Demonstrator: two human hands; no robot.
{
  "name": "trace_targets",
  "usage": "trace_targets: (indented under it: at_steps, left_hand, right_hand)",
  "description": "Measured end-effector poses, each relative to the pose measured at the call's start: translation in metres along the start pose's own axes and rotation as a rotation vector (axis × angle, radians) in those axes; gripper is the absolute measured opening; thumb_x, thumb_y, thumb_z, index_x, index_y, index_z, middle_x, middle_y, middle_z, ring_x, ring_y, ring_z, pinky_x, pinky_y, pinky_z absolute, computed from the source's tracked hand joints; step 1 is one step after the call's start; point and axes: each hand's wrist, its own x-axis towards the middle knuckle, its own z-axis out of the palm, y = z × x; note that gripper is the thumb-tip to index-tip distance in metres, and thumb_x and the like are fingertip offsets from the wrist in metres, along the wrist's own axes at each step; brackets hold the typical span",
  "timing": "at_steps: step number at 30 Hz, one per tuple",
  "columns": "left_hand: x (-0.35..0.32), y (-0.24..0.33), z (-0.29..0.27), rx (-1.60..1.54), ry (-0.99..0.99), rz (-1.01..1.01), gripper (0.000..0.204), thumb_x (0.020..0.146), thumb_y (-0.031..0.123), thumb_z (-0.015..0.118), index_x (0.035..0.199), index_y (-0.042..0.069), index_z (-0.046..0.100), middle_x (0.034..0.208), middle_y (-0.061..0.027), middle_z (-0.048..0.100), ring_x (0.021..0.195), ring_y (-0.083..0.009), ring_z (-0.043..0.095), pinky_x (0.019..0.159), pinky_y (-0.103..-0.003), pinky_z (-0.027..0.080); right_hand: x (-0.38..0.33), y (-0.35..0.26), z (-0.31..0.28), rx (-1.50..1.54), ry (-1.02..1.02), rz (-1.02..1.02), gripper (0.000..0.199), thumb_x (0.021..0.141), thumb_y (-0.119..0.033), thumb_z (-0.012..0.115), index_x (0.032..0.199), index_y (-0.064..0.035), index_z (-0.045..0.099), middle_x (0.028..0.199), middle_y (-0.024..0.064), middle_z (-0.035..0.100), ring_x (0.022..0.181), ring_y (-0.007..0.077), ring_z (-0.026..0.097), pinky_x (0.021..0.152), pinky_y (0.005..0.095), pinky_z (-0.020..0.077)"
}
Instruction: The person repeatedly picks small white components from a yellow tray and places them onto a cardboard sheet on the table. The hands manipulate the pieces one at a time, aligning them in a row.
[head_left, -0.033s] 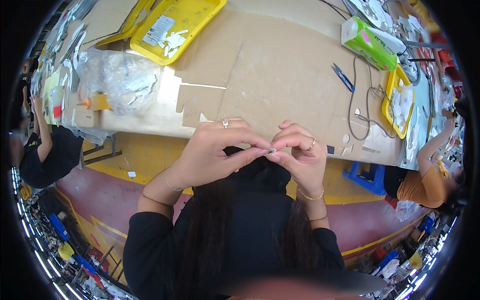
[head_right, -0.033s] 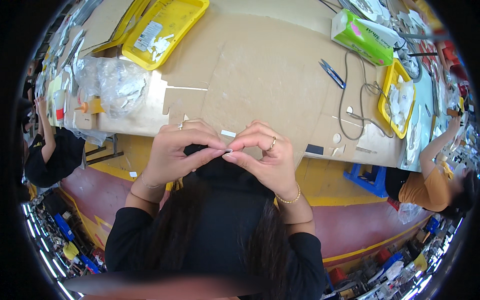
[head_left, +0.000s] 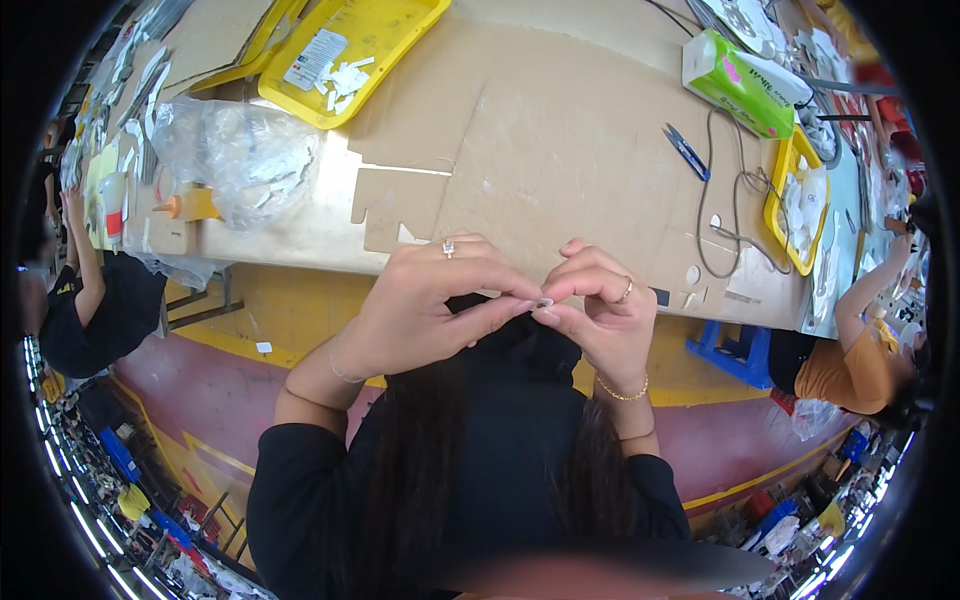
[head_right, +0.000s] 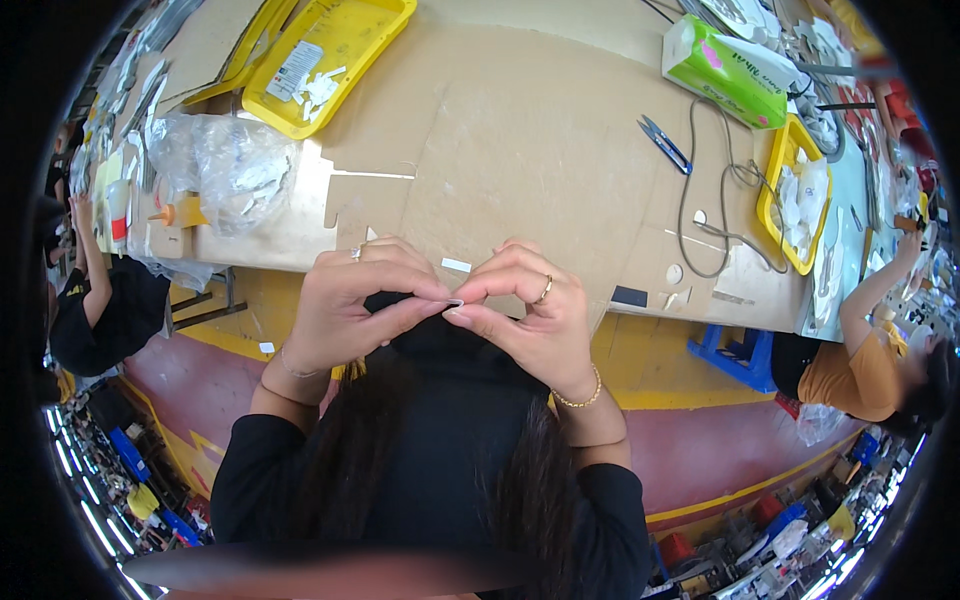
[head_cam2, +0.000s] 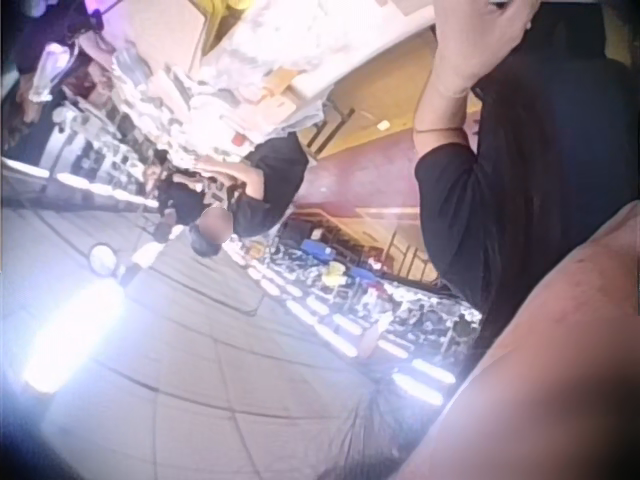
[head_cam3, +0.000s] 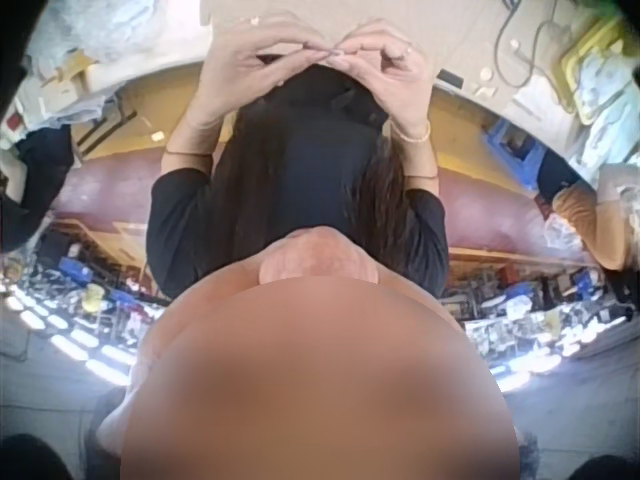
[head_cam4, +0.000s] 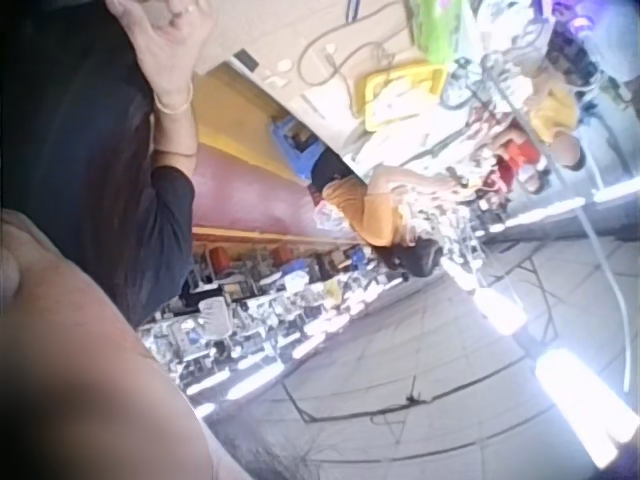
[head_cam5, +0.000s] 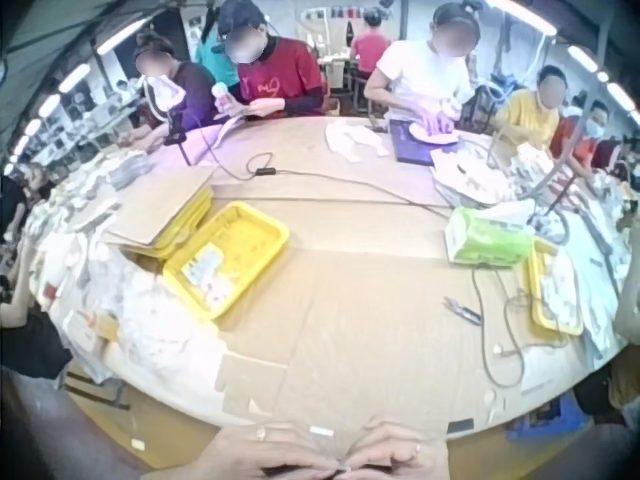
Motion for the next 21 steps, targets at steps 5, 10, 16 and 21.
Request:
trace_targets:
  at_steps: [5, 10, 16, 21]
  left_hand:
    - [-0.001, 0.002, -0.004, 0.031, -0.020, 0.065, 0.018, 0.073, -0.004, 0.071, 0.088, 0.006, 0.070, 0.077, -0.0051, 0.066, 0.073, -0.0194, 0.062, 0.071, -0.031, 0.046]
    - [-0.002, 0.005, -0.004, 0.060, -0.042, 0.128, 0.023, 0.072, -0.003, 0.071, 0.091, 0.008, 0.070, 0.078, -0.0024, 0.064, 0.073, -0.0178, 0.061, 0.073, -0.030, 0.045]
    - [-0.001, 0.008, -0.005, 0.093, -0.067, 0.179, 0.026, 0.070, -0.004, 0.072, 0.092, 0.010, 0.070, 0.080, -0.0015, 0.064, 0.073, -0.0172, 0.060, 0.073, -0.030, 0.044]
    - [0.000, 0.009, -0.006, 0.098, -0.075, 0.183, 0.025, 0.070, -0.003, 0.072, 0.091, 0.010, 0.070, 0.080, -0.0016, 0.064, 0.074, -0.0174, 0.060, 0.072, -0.030, 0.044]
  right_hand:
    - [0.001, -0.007, -0.001, -0.153, -0.012, -0.095, 0.018, 0.067, -0.006, 0.082, 0.076, -0.0062, 0.067, 0.072, 0.0027, 0.064, 0.066, 0.0129, 0.058, 0.089, 0.0392, 0.0396]
    - [0.000, -0.010, -0.001, -0.169, -0.022, -0.139, 0.018, 0.067, -0.010, 0.083, 0.079, -0.0101, 0.069, 0.075, -0.0010, 0.065, 0.067, 0.0105, 0.059, 0.088, 0.0370, 0.0374]
    - [-0.002, -0.014, -0.002, -0.166, -0.024, -0.138, 0.019, 0.067, -0.010, 0.083, 0.080, -0.0110, 0.069, 0.075, -0.0009, 0.066, 0.067, 0.0098, 0.059, 0.089, 0.0377, 0.0366]
    - [-0.002, -0.015, -0.002, -0.167, -0.017, -0.153, 0.020, 0.067, -0.010, 0.083, 0.080, -0.0113, 0.069, 0.075, -0.0013, 0.066, 0.067, 0.0098, 0.059, 0.089, 0.0381, 0.0365]
